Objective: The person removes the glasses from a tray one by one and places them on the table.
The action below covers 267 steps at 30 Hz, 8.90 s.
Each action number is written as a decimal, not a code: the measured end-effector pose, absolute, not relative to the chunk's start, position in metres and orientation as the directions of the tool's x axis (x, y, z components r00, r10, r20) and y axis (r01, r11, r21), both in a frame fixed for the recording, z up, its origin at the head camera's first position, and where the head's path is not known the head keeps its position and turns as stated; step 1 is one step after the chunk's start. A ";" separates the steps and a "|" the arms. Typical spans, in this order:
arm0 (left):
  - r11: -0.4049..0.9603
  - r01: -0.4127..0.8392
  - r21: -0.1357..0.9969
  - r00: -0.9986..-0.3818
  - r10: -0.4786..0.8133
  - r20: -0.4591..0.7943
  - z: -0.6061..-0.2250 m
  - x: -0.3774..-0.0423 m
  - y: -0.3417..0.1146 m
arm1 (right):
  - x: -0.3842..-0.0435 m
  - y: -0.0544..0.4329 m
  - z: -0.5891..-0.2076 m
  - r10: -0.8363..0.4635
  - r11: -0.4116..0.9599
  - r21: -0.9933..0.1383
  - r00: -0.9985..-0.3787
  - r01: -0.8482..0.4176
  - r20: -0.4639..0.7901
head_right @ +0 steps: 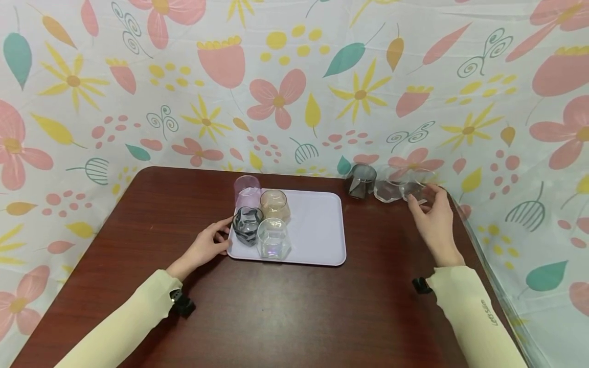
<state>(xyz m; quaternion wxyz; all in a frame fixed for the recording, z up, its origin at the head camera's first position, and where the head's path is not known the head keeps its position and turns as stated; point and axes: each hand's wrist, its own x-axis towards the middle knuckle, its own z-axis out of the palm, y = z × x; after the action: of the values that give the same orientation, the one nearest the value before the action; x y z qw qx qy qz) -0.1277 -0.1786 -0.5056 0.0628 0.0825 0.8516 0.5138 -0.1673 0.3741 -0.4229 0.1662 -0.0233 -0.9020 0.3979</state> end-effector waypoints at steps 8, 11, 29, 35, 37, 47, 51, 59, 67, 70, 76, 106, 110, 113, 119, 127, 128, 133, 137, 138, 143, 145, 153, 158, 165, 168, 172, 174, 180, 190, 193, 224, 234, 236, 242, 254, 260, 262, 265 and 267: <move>0.452 0.076 0.889 -0.978 0.207 -0.021 -0.506 -0.127 -0.179 | -0.154 0.345 -0.418 0.074 0.700 -0.690 -0.943 -0.183 0.325; 0.450 0.076 0.890 -0.979 0.205 -0.020 -0.505 -0.127 -0.180 | -0.150 0.335 -0.416 0.035 0.692 -0.691 -0.947 -0.209 0.321; 0.447 0.087 0.891 -0.978 0.210 -0.010 -0.504 -0.128 -0.178 | -0.129 0.276 -0.411 -0.099 0.630 -0.697 -0.926 -0.342 0.365; 0.453 0.085 0.887 -0.977 0.212 -0.014 -0.505 -0.128 -0.179 | -0.126 0.253 -0.412 -0.174 0.600 -0.666 -0.885 -0.443 0.432; 0.452 0.084 0.888 -0.977 0.211 -0.015 -0.505 -0.128 -0.179 | -0.126 0.245 -0.412 -0.198 0.598 -0.652 -0.875 -0.466 0.443; 0.447 0.087 0.890 -0.977 0.215 -0.012 -0.505 -0.127 -0.179 | -0.122 0.213 -0.417 -0.285 0.596 -0.630 -0.865 -0.498 0.413; 0.448 0.094 0.889 -0.976 0.217 -0.006 -0.504 -0.127 -0.179 | -0.121 0.200 -0.417 -0.304 0.582 -0.642 -0.866 -0.499 0.398; 0.442 0.097 0.892 -0.975 0.223 -0.004 -0.503 -0.127 -0.179 | -0.118 0.174 -0.419 -0.356 0.526 -0.743 -0.901 -0.413 0.248; 0.448 0.096 0.889 -0.977 0.214 -0.002 -0.504 -0.126 -0.179 | -0.116 0.147 -0.435 -0.441 0.490 -0.728 -0.856 -0.480 0.268; 0.448 0.096 0.889 -0.976 0.216 -0.003 -0.504 -0.126 -0.179 | -0.115 0.140 -0.440 -0.453 0.480 -0.737 -0.854 -0.476 0.257; 0.445 0.100 0.890 -0.976 0.216 0.001 -0.503 -0.126 -0.178 | -0.113 0.131 -0.447 -0.458 0.470 -0.749 -0.854 -0.468 0.246; 0.446 0.089 0.891 -0.978 0.210 -0.007 -0.505 -0.125 -0.178 | -0.113 0.117 -0.464 -0.431 0.466 -0.774 -0.874 -0.428 0.224; 0.445 0.088 0.891 -0.977 0.211 -0.008 -0.505 -0.126 -0.179 | -0.114 0.118 -0.464 -0.430 0.469 -0.781 -0.879 -0.412 0.205; 0.446 0.088 0.891 -0.977 0.213 -0.010 -0.505 -0.126 -0.179 | -0.114 0.118 -0.464 -0.426 0.466 -0.788 -0.883 -0.402 0.198; 0.447 0.086 0.890 -0.977 0.212 -0.012 -0.505 -0.127 -0.178 | -0.113 0.121 -0.465 -0.419 0.451 -0.793 -0.882 -0.409 0.216; 0.450 0.081 0.889 -0.978 0.208 -0.016 -0.504 -0.126 -0.177 | -0.110 0.125 -0.465 -0.396 0.454 -0.796 -0.891 -0.400 0.222; 0.453 0.079 0.888 -0.978 0.207 -0.019 -0.503 -0.126 -0.177 | -0.110 0.126 -0.465 -0.394 0.455 -0.796 -0.892 -0.398 0.221; 0.456 0.081 0.886 -0.978 0.208 -0.018 -0.503 -0.126 -0.178 | -0.108 0.131 -0.464 -0.378 0.463 -0.801 -0.902 -0.379 0.208; 0.454 0.078 0.887 -0.978 0.209 -0.021 -0.503 -0.126 -0.178 | -0.107 0.136 -0.462 -0.360 0.476 -0.800 -0.911 -0.365 0.201; 0.455 0.078 0.887 -0.978 0.210 -0.021 -0.503 -0.127 -0.178 | -0.107 0.137 -0.462 -0.355 0.476 -0.802 -0.913 -0.360 0.199; 0.456 0.076 0.887 -0.978 0.207 -0.023 -0.503 -0.126 -0.178 | -0.108 0.145 -0.461 -0.335 0.492 -0.795 -0.920 -0.355 0.203; 0.457 0.077 0.886 -0.978 0.207 -0.022 -0.502 -0.126 -0.178 | -0.109 0.149 -0.461 -0.324 0.501 -0.790 -0.923 -0.355 0.208; 0.456 0.078 0.887 -0.979 0.205 -0.019 -0.501 -0.126 -0.177 | -0.109 0.162 -0.455 -0.292 0.489 -0.802 -0.931 -0.343 0.220; 0.455 0.077 0.887 -0.979 0.202 -0.019 -0.502 -0.126 -0.177 | -0.111 0.172 -0.451 -0.257 0.515 -0.795 -0.943 -0.319 0.212; 0.459 0.081 0.885 -0.978 0.206 -0.017 -0.503 -0.126 -0.178 | -0.115 0.186 -0.448 -0.209 0.536 -0.788 -0.952 -0.303 0.224; 0.459 0.080 0.885 -0.978 0.207 -0.019 -0.503 -0.127 -0.178 | -0.117 0.193 -0.448 -0.195 0.541 -0.785 -0.953 -0.301 0.232; 0.455 0.076 0.887 -0.979 0.205 -0.021 -0.505 -0.128 -0.178 | -0.119 0.203 -0.449 -0.176 0.559 -0.777 -0.957 -0.289 0.229; 0.451 0.077 0.889 -0.979 0.205 -0.020 -0.505 -0.128 -0.178 | -0.120 0.208 -0.448 -0.165 0.567 -0.776 -0.961 -0.277 0.223; 0.445 0.086 0.891 -0.978 0.207 -0.009 -0.506 -0.128 -0.179 | -0.123 0.224 -0.448 -0.137 0.568 -0.782 -0.966 -0.257 0.217; 0.445 0.085 0.891 -0.978 0.210 -0.012 -0.506 -0.128 -0.179 | -0.126 0.250 -0.443 -0.068 0.575 -0.773 -0.957 -0.268 0.281; 0.444 0.084 0.892 -0.978 0.208 -0.011 -0.506 -0.128 -0.179 | -0.127 0.258 -0.440 -0.042 0.572 -0.775 -0.954 -0.268 0.298; 0.458 0.065 0.887 -0.977 0.209 -0.036 -0.504 -0.127 -0.179 | -0.132 0.359 -0.435 0.168 0.711 -0.700 -0.951 -0.066 0.260; 0.429 0.099 0.898 -0.978 0.208 0.008 -0.503 -0.126 -0.177 | -0.137 0.389 -0.435 0.193 0.713 -0.700 -0.949 -0.040 0.251; 0.435 0.090 0.896 -0.979 0.206 -0.002 -0.503 -0.126 -0.177 | -0.138 0.395 -0.436 0.207 0.704 -0.710 -0.946 -0.034 0.251; 0.448 0.067 0.892 -0.979 0.200 -0.027 -0.503 -0.127 -0.177 | -0.141 0.410 -0.441 0.258 0.710 -0.703 -0.939 0.026 0.226; 0.440 0.085 0.894 -0.978 0.207 -0.009 -0.504 -0.127 -0.178 | -0.152 0.429 -0.452 0.342 0.689 -0.717 -0.920 0.105 0.194; 0.453 0.070 0.889 -0.978 0.206 -0.029 -0.503 -0.127 -0.178 | -0.157 0.432 -0.458 0.357 0.690 -0.714 -0.914 0.118 0.194; 0.456 0.065 0.888 -0.978 0.205 -0.033 -0.503 -0.126 -0.177 | -0.158 0.434 -0.461 0.356 0.688 -0.718 -0.911 0.107 0.206; 0.456 0.059 0.888 -0.978 0.203 -0.039 -0.503 -0.126 -0.177 | -0.161 0.435 -0.464 0.356 0.680 -0.727 -0.910 0.095 0.214; 0.457 0.056 0.888 -0.979 0.202 -0.041 -0.502 -0.126 -0.177 | -0.161 0.436 -0.465 0.353 0.677 -0.730 -0.911 0.093 0.211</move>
<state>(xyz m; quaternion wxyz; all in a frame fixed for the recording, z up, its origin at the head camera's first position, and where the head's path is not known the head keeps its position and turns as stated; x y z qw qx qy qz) -0.1264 -0.1771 -0.5025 0.0704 0.0758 0.8506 0.5156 -0.1611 0.4359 -0.4651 0.1702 -0.1241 -0.8999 0.3820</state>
